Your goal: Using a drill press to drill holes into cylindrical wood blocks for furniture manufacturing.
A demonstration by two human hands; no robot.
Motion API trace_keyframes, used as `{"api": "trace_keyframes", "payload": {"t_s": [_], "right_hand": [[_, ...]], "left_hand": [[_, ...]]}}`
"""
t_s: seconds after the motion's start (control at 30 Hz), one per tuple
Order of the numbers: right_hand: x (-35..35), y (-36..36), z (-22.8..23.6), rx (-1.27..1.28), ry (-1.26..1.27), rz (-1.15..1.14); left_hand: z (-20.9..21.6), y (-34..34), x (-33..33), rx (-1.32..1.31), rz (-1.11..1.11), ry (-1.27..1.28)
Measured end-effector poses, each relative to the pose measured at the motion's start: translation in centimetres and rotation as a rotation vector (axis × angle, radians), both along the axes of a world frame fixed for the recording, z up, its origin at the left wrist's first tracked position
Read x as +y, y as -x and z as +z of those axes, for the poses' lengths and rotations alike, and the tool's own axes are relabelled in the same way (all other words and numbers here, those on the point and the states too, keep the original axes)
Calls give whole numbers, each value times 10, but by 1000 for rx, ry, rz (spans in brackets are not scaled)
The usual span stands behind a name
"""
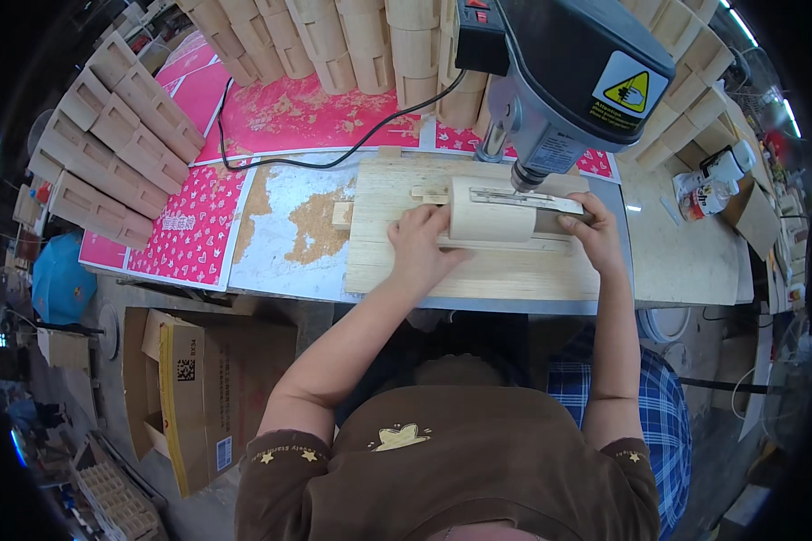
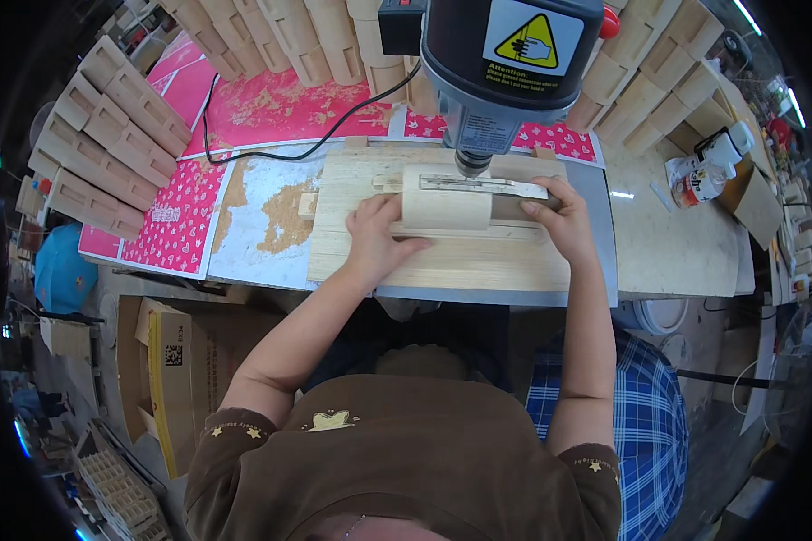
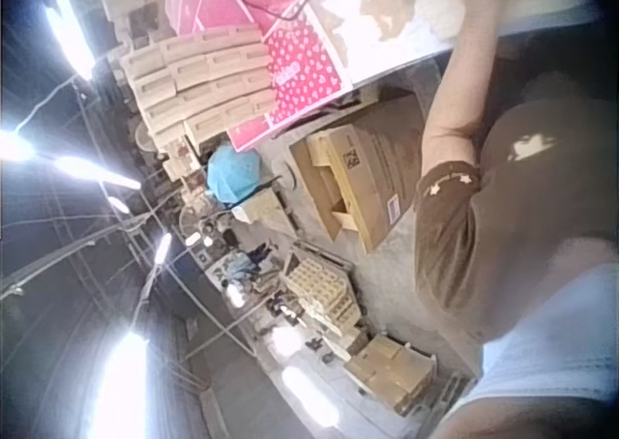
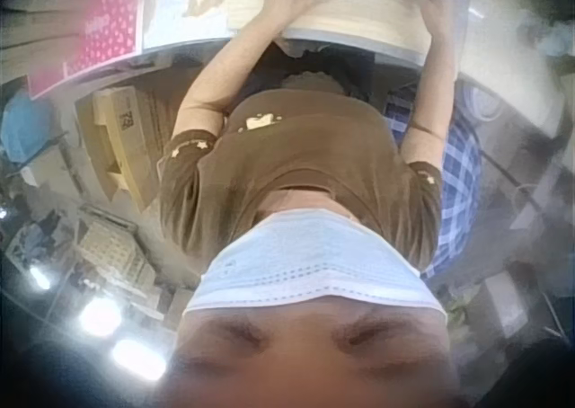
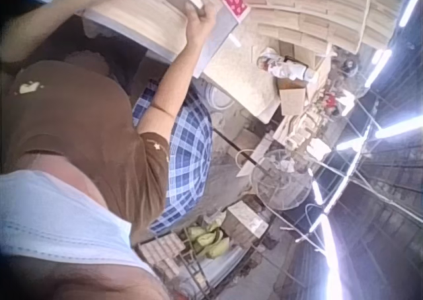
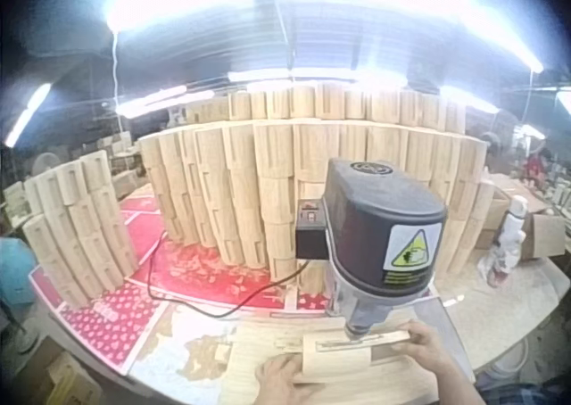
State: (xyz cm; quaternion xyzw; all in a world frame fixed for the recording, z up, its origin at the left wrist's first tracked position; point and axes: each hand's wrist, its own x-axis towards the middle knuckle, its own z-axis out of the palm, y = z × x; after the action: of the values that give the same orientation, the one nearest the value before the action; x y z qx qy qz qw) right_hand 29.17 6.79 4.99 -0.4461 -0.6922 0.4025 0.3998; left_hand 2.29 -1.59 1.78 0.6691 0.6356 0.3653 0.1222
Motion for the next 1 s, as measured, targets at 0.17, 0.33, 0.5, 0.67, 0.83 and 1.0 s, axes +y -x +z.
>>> {"api": "trace_keyframes", "payload": {"t_s": [0.17, 0.33, 0.5, 0.67, 0.83, 1.0], "right_hand": [[0, 6, 5, -19, 66, 36], [26, -9, 79, -34, -314, 35], [53, 40, 205, 60, -391, -251], [38, 47, 203, -161, -681, -223], [-41, 44, 150, -187, -737, -344], [-62, 49, 63, 2, -664, -355]], "left_hand": [[-10, 26, 11, 13, -110, -50], [-12, 30, 16, -14, -171, -18], [-11, 32, 15, -36, -183, 23], [-13, 28, 17, -29, -188, -43], [-10, 33, 11, -35, -148, 35], [-13, 31, 14, -29, -167, 4]]}}
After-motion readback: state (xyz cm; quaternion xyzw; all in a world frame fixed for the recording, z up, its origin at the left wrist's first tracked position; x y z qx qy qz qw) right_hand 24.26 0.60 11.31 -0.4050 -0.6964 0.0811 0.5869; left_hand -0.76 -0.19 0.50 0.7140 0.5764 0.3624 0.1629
